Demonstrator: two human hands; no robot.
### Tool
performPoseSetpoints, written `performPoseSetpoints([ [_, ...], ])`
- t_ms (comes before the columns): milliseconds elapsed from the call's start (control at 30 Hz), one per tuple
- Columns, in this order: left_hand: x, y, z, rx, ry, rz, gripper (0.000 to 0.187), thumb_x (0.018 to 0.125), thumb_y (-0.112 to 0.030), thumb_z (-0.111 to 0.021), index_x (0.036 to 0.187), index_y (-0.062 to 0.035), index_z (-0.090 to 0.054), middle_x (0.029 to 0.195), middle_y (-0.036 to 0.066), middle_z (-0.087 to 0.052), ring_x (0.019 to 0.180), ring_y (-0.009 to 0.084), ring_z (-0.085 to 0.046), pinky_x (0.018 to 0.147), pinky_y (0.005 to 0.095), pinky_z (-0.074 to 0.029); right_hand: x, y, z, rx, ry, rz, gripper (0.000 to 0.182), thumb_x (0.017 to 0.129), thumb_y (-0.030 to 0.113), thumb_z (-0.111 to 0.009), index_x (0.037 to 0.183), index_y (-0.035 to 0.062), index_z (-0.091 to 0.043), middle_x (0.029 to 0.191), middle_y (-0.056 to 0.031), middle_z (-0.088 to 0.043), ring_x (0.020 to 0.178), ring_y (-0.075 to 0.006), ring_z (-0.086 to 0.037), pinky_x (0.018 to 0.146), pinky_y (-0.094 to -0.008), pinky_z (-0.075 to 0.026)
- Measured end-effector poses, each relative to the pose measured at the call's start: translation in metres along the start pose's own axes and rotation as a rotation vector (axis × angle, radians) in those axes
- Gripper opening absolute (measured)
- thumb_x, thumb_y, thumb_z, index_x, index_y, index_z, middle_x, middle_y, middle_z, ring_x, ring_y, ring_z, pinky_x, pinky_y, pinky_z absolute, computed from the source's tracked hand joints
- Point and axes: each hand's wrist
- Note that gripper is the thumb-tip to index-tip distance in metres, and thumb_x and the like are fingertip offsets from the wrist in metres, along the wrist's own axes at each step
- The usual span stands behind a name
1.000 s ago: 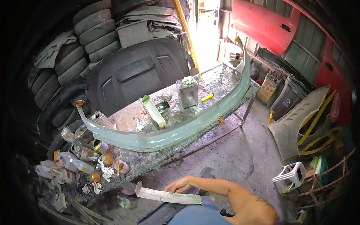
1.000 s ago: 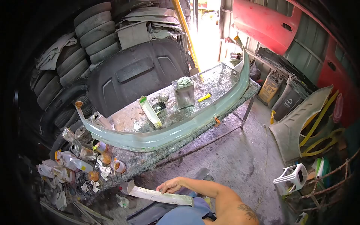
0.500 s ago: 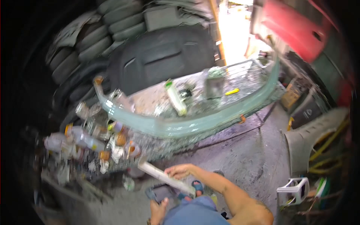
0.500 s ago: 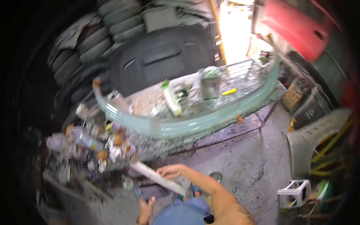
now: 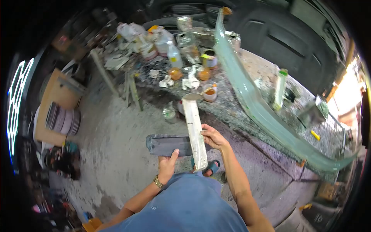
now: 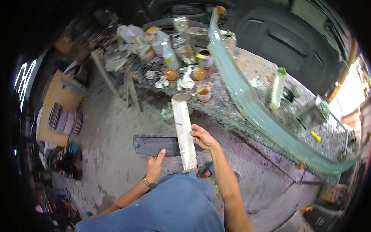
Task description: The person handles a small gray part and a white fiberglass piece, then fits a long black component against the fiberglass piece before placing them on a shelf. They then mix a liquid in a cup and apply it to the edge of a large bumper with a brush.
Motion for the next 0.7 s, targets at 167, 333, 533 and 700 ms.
performPoseSetpoints([
  [167, 0.005, 0.035, 0.008, 0.06, -0.202, -0.225, 0.02, 0.09, -0.017, -0.062, 0.093, 0.0023, -0.058, 0.084, 0.002, -0.059, 0.071, 0.0077, -0.052, 0.061, 0.0265, -0.045, 0.027, -0.002, -0.032, -0.012, -0.057, 0.006, 0.019, 0.09, 0.001, -0.052, 0.108, 0.0043, -0.048, 0.098, -0.0096, -0.063, 0.078, -0.0133, -0.065, 0.073, -0.0262, -0.057],
  [333, 0.026, 0.061, 0.038, 0.379, -0.242, 0.038, 0.039, 0.091, -0.031, -0.061, 0.071, 0.0013, -0.055, 0.061, 0.0, -0.052, 0.052, 0.0063, -0.039, 0.046, 0.0287, -0.033, 0.037, -0.006, -0.033, -0.149, -0.234, -0.021, 0.018, 0.088, 0.003, -0.053, 0.105, 0.0065, -0.051, 0.085, -0.0042, -0.063, 0.062, -0.0088, -0.061, 0.056, -0.0209, -0.053],
  [533, 0.047, 0.047, 0.035, 0.188, -0.371, -0.201, 0.043, 0.092, -0.033, -0.06, 0.064, -0.0038, -0.046, 0.057, 0.003, -0.049, 0.052, 0.0101, -0.051, 0.05, 0.028, -0.046, 0.009, 0.068, -0.033, -0.466, -0.237, 0.053, 0.023, 0.086, 0.008, -0.051, 0.108, 0.0061, -0.054, 0.091, -0.0018, -0.063, 0.074, -0.0077, -0.061, 0.064, -0.0212, -0.052],
  [700, 0.035, 0.027, 0.023, 0.099, -0.272, -0.123, 0.031, 0.094, -0.027, -0.057, 0.074, -0.0041, -0.052, 0.066, 0.0, -0.053, 0.057, 0.0058, -0.051, 0.051, 0.0234, -0.046, -0.015, 0.092, -0.066, -0.134, -0.158, 0.138, 0.047, 0.093, 0.027, -0.051, 0.132, 0.0025, -0.042, 0.117, -0.0154, -0.059, 0.098, -0.0202, -0.064, 0.084, -0.0336, -0.054],
])
Point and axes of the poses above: each hand's wrist, its own x-axis towards the middle knuckle, its own z-axis out of the back of the hand, y = z × x
